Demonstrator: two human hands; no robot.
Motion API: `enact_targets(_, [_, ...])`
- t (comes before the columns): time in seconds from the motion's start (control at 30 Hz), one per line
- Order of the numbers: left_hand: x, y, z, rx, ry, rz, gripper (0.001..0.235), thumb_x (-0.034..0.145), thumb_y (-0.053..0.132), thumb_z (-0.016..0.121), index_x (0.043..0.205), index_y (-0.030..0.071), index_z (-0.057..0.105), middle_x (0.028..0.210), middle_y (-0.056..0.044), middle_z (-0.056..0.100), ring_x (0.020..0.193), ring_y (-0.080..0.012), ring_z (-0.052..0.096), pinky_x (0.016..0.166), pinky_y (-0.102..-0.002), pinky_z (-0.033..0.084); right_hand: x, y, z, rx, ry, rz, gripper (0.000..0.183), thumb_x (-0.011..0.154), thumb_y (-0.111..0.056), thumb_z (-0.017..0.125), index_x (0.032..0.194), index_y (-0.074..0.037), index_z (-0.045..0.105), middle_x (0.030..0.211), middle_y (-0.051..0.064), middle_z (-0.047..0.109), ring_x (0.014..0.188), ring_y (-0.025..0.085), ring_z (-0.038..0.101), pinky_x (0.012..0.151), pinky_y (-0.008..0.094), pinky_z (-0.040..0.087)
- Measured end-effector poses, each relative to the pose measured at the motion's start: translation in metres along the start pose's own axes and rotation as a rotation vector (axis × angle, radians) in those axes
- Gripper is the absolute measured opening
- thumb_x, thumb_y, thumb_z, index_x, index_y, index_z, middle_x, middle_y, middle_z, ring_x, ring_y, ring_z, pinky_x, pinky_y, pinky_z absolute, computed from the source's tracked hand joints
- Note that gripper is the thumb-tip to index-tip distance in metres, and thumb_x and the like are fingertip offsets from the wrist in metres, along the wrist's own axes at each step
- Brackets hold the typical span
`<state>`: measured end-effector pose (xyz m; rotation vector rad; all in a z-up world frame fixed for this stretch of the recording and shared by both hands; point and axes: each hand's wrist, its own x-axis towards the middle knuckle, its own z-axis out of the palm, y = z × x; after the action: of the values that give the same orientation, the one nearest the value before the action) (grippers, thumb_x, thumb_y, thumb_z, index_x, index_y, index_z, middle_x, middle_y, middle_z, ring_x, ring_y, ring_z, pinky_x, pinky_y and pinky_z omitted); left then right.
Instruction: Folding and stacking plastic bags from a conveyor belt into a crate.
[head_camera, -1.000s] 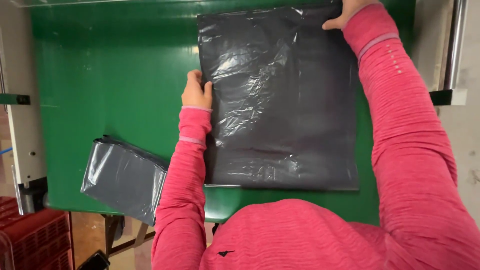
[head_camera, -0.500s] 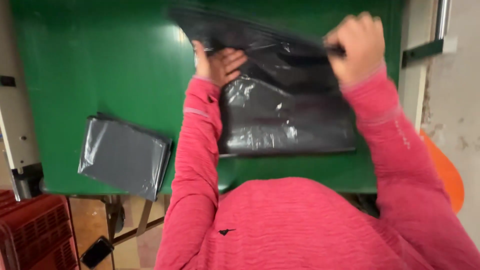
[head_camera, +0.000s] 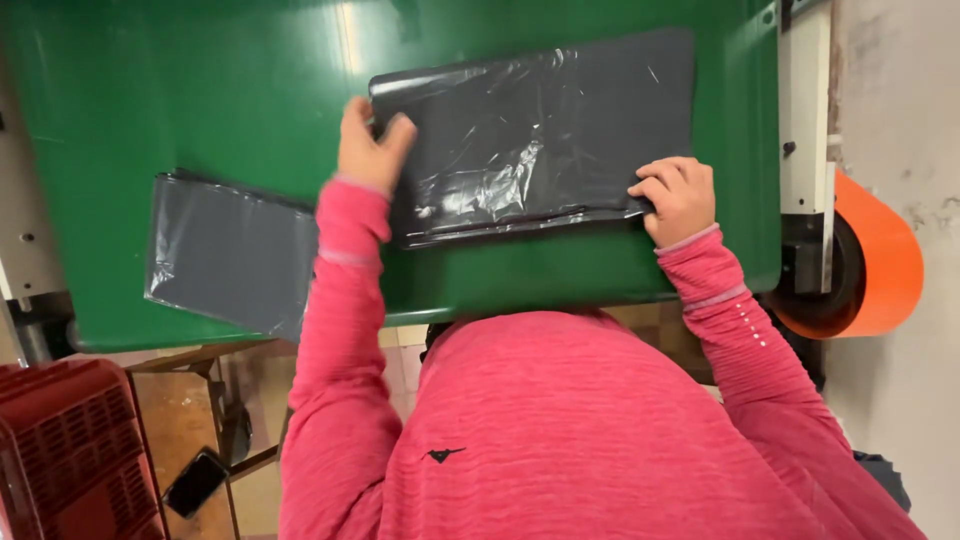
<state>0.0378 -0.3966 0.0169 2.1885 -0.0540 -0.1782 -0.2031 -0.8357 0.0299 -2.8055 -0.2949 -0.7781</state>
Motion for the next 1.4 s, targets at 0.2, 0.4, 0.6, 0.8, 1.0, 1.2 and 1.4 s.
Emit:
enact_targets(0.2, [-0.125,0.006,0.036,0.823,0.097,0.939,0.076,0.070,0.067,0.078,0.124,0.014,0.063,0.129,-0.008,0.062,0.127,-0.0326,0.054,0.101,-0.051,0.040,0.035,-0.053,-0.025,-0.085,-0.184,-0.082,0.049,0.062,-0.011,0.066,0.112,-0.010,0.068,0.131,0.013,0.064,0.127,0.036,0.057,0.100,0.047,0.043])
enact_targets(0.4, [-0.146,0.019,0.076,0.770,-0.288,1.115,0.015,0.091,0.031,0.056,0.081,0.020,0.060,0.079,-0.002,0.059,0.074,-0.0254,0.062,0.059,-0.043,0.047,0.050,-0.153,0.020,0.184,-0.330,-0.290,0.089,0.067,-0.037,0.085,0.138,0.009,0.056,0.146,0.030,0.053,0.141,0.048,0.045,0.116,0.056,0.034])
enact_targets(0.6, [-0.105,0.125,0.101,0.249,-1.054,0.767,0.043,0.092,0.064,0.059,0.095,0.023,0.072,0.096,-0.005,0.076,0.099,-0.0322,0.074,0.085,-0.049,0.059,-0.052,-0.146,0.010,0.499,-0.256,-0.182,0.053,0.099,-0.040,0.050,0.128,0.001,0.066,0.142,0.017,0.062,0.139,0.034,0.054,0.122,0.049,0.036])
enact_targets(0.8, [-0.051,0.175,0.085,-0.110,-1.163,-0.315,0.091,0.091,0.080,0.013,0.119,0.012,0.067,0.132,-0.011,0.067,0.128,-0.0308,0.060,0.113,-0.046,0.041,-0.224,-0.064,0.062,0.916,-0.176,1.069,0.024,0.081,-0.012,0.060,0.099,-0.001,0.072,0.075,0.016,0.067,0.064,0.028,0.065,0.060,0.042,0.054])
enact_targets(1.0, [-0.037,0.129,0.110,0.285,-0.677,-0.055,0.074,0.092,0.077,0.038,0.113,0.016,0.074,0.123,-0.010,0.071,0.123,-0.0315,0.063,0.108,-0.047,0.045,-0.068,-0.083,-0.005,1.523,0.330,1.678,0.035,0.105,-0.028,0.063,0.134,-0.010,0.057,0.124,0.018,0.070,0.110,0.036,0.072,0.095,0.059,0.058])
enact_targets(1.2, [-0.064,0.158,0.139,0.523,-0.321,0.122,0.054,0.093,0.064,0.053,0.112,0.014,0.055,0.116,-0.012,0.066,0.113,-0.0365,0.064,0.089,-0.056,0.053,-0.055,-0.076,0.003,1.119,0.116,1.812,0.066,0.098,-0.047,0.073,0.143,-0.011,0.041,0.146,0.023,0.042,0.113,0.044,0.065,0.089,0.056,0.054])
enact_targets(1.4, [-0.061,0.140,0.186,0.553,-0.139,0.262,0.037,0.087,0.050,0.073,0.109,0.025,0.056,0.114,0.001,0.048,0.115,-0.0292,0.046,0.075,-0.052,0.054,-0.117,-0.049,0.016,0.946,0.006,1.549,0.043,0.099,-0.038,0.073,0.119,-0.004,0.057,0.096,0.021,0.067,0.081,0.036,0.074,0.078,0.049,0.062])
